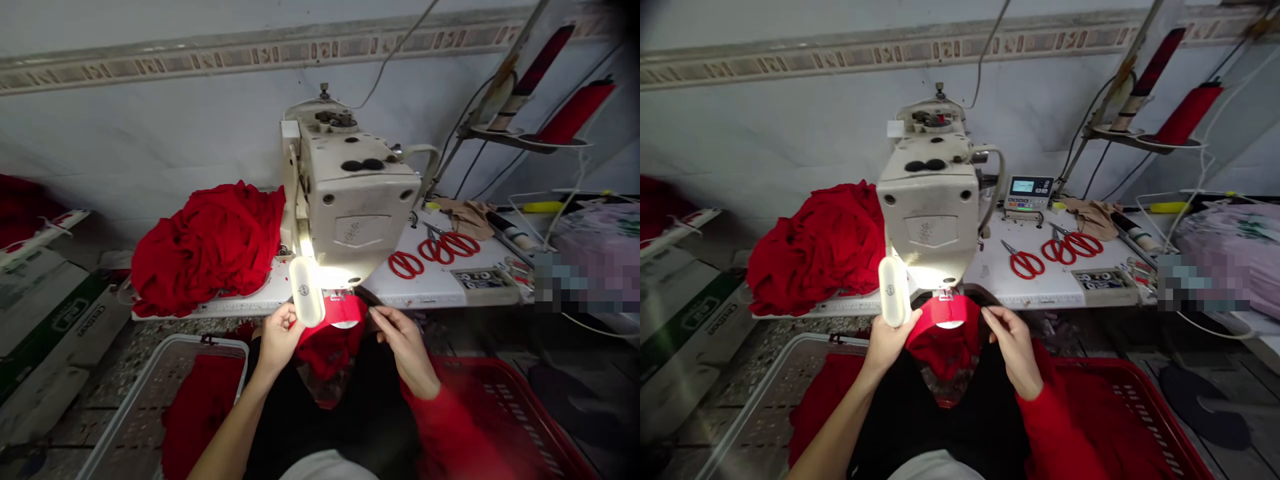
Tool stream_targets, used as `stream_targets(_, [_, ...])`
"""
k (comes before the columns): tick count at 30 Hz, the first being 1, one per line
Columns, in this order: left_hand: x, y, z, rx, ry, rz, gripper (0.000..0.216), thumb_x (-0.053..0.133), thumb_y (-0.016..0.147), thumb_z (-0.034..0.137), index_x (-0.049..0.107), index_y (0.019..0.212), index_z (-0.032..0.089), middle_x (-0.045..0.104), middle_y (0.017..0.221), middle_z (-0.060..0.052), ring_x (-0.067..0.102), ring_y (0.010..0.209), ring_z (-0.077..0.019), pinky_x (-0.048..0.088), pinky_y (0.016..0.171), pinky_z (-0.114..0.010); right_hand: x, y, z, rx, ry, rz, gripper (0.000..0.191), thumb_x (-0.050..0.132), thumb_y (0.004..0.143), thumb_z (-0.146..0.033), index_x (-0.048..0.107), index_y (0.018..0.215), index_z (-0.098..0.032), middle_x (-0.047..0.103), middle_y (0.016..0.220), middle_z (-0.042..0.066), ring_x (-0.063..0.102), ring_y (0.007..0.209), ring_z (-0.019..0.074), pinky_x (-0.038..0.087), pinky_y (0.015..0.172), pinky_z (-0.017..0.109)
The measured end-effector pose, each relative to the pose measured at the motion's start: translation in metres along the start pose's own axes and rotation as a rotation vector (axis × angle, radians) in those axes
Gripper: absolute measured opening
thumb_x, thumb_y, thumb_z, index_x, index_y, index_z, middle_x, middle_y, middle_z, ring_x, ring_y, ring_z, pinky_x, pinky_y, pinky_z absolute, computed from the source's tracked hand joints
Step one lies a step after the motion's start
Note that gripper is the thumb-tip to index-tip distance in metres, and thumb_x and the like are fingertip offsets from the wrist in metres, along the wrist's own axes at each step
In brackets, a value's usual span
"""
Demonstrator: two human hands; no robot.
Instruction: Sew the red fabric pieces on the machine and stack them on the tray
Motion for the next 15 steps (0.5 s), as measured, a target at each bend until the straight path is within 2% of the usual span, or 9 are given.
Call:
stream_targets(2, [-0.006, -0.007, -0.004, -0.029, -0.036, -0.081, 0.024, 0.077, 0.085, 0.038, 0.073, 0.083, 0.014, 0.073, 0.076, -0.005, 0.067, 0.069, -0.0179, 0.055, 0.064, -0.027, 0.012, -0.011, 0.012, 0.098, 0.032, -0.142, 0.035, 0.081, 0.084, -0.05, 0.074, 0.081, -0.016, 0.068, 0.073, 0.005, 0.056, 0.062, 0.0154, 0.041, 0.05, 0.024])
stream_targets(4, [-0.005, -0.011, 0.001, -0.046, -0.071, -0.24, 0.027, 0.072, 0.09, 0.04, 0.075, 0.086, 0.014, 0.072, 0.075, -0.005, 0.065, 0.065, -0.0163, 0.051, 0.061, -0.025, 0.037, -0.022, 0.022, 0.195, 0.055, -0.349, 0.037, 0.081, 0.084, -0.05, 0.075, 0.077, -0.015, 0.071, 0.071, 0.007, 0.061, 0.063, 0.0169, 0.043, 0.052, 0.025])
stream_targets(6, [-0.004, -0.011, 0.016, -0.003, -0.001, -0.375, 0.027, 0.068, 0.093, 0.038, 0.076, 0.084, 0.014, 0.072, 0.075, -0.005, 0.062, 0.063, -0.015, 0.047, 0.058, -0.024, 0.064, -0.029, 0.025, 0.233, 0.121, -0.474, 0.035, 0.082, 0.083, -0.049, 0.079, 0.09, -0.015, 0.077, 0.086, 0.01, 0.068, 0.077, 0.0207, 0.053, 0.065, 0.029])
stream_targets(8, [-0.009, -0.003, 0.037, 0.123, 0.153, -0.375, 0.025, 0.065, 0.095, 0.032, 0.076, 0.081, 0.015, 0.073, 0.077, -0.005, 0.062, 0.065, -0.0151, 0.046, 0.059, -0.024, 0.087, -0.029, 0.026, 0.23, 0.245, -0.498, 0.04, 0.082, 0.084, -0.049, 0.078, 0.109, -0.019, 0.078, 0.106, 0.01, 0.071, 0.095, 0.0234, 0.056, 0.084, 0.035])
stream_targets(9, [-0.014, 0.004, 0.048, 0.207, 0.238, -0.314, 0.023, 0.063, 0.096, 0.029, 0.076, 0.082, 0.015, 0.073, 0.081, -0.005, 0.063, 0.069, -0.0158, 0.046, 0.062, -0.025, 0.097, -0.028, 0.026, 0.236, 0.301, -0.502, 0.042, 0.081, 0.085, -0.049, 0.076, 0.116, -0.021, 0.078, 0.11, 0.009, 0.071, 0.099, 0.0236, 0.055, 0.09, 0.036])
stream_targets(11, [-0.029, 0.021, 0.068, 0.367, 0.407, -0.113, 0.022, 0.058, 0.099, 0.026, 0.076, 0.09, 0.017, 0.073, 0.088, -0.006, 0.065, 0.077, -0.0175, 0.048, 0.07, -0.026, 0.112, -0.029, 0.027, 0.267, 0.336, -0.576, 0.039, 0.079, 0.086, -0.047, 0.075, 0.114, -0.02, 0.079, 0.095, 0.007, 0.073, 0.089, 0.0218, 0.056, 0.086, 0.035])
stream_targets(13, [-0.043, 0.038, 0.082, 0.494, 0.639, 0.124, 0.026, 0.054, 0.102, 0.028, 0.077, 0.098, 0.017, 0.072, 0.092, -0.009, 0.065, 0.084, -0.0206, 0.048, 0.078, -0.031, 0.117, -0.036, 0.027, 0.304, 0.28, -0.741, 0.03, 0.078, 0.086, -0.045, 0.077, 0.095, -0.016, 0.073, 0.066, 0.004, 0.069, 0.063, 0.0179, 0.055, 0.067, 0.029])
stream_targets(15, [-0.052, 0.055, 0.09, 0.566, 0.905, 0.303, 0.029, 0.053, 0.103, 0.033, 0.077, 0.102, 0.017, 0.07, 0.095, -0.012, 0.064, 0.092, -0.0263, 0.046, 0.084, -0.037, 0.108, -0.045, 0.024, 0.338, 0.205, -0.921, 0.034, 0.081, 0.08, -0.047, 0.076, 0.078, -0.014, 0.063, 0.048, 0.001, 0.059, 0.044, 0.0145, 0.048, 0.049, 0.025])
Point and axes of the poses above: each hand's wrist, its own y-axis towards the middle knuckle, its own x-axis out of the palm, z = x × y, the point moved 5 cm from there along y, towards the middle knuckle
